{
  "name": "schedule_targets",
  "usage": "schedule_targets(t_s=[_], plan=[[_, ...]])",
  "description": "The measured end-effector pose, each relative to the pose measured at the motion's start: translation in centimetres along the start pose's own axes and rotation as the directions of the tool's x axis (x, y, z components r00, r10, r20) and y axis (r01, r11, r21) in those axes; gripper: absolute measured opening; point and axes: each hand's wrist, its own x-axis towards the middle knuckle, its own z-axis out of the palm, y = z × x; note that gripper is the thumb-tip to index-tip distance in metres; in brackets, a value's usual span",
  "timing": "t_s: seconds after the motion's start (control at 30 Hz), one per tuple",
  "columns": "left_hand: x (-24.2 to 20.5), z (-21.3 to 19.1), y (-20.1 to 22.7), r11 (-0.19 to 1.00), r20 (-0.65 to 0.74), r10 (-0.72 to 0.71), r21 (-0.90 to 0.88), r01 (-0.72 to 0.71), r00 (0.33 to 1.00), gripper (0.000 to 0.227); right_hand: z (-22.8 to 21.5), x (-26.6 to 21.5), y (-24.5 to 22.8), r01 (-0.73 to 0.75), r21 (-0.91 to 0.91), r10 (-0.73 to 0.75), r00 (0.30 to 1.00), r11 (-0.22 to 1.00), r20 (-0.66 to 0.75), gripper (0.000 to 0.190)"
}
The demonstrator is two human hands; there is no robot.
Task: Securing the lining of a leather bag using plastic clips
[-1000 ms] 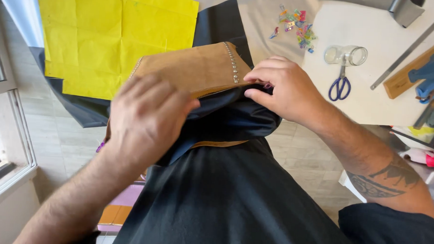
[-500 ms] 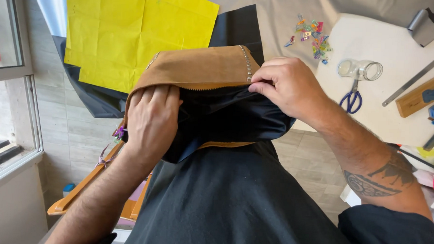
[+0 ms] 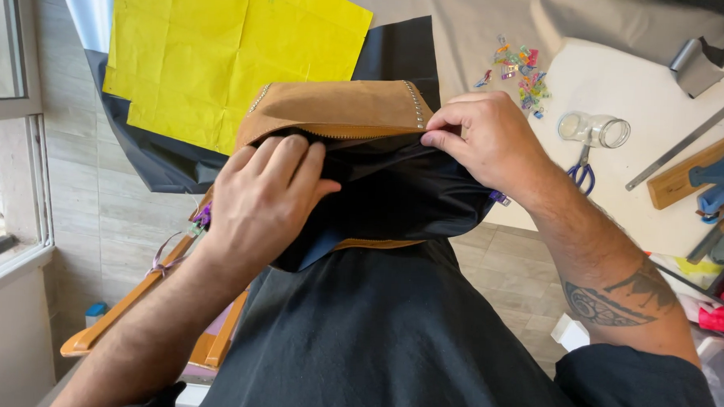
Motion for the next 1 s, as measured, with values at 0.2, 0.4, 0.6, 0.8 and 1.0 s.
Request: schedule_targets(t_s=[0.2,0.4,0.6,0.8,1.0], plan=[[0.7,1.0,0.2,0.997,-0.072,0.052,-0.045,-0.055,0.996,0.026,-0.3,0.1,-0.2,-0.006,-0.006,0.006,1.0,1.0,0.019,0.004],[2.0,0.7,-1.3,0.988,-0.137,0.043,-0.144,-0.062,0.99,0.023,-0.1,0.0,-0.7,-0.036,0.033,0.036,0.999,0.999,0.007,0.002],[3.4,-0.4,0.1,0.999,-0.058,-0.041,-0.021,0.04,0.997,0.014,0.3,-0.1,0.1,-0.034,-0.019,0.034,0.999,0.999,0.004,0.006],[5.0,2.8,1.7,0.998,0.119,0.028,-0.06,-0.021,0.992,0.041,0.5,0.2,0.0,0.013,-0.042,-0.012,1.0,0.999,0.022,0.012],[5.8,4.8,1.0,0.986,0.075,0.062,-0.16,-0.049,0.995,0.021,0.1,0.0,-0.4,-0.006,-0.046,0.008,0.999,0.999,0.039,0.01]])
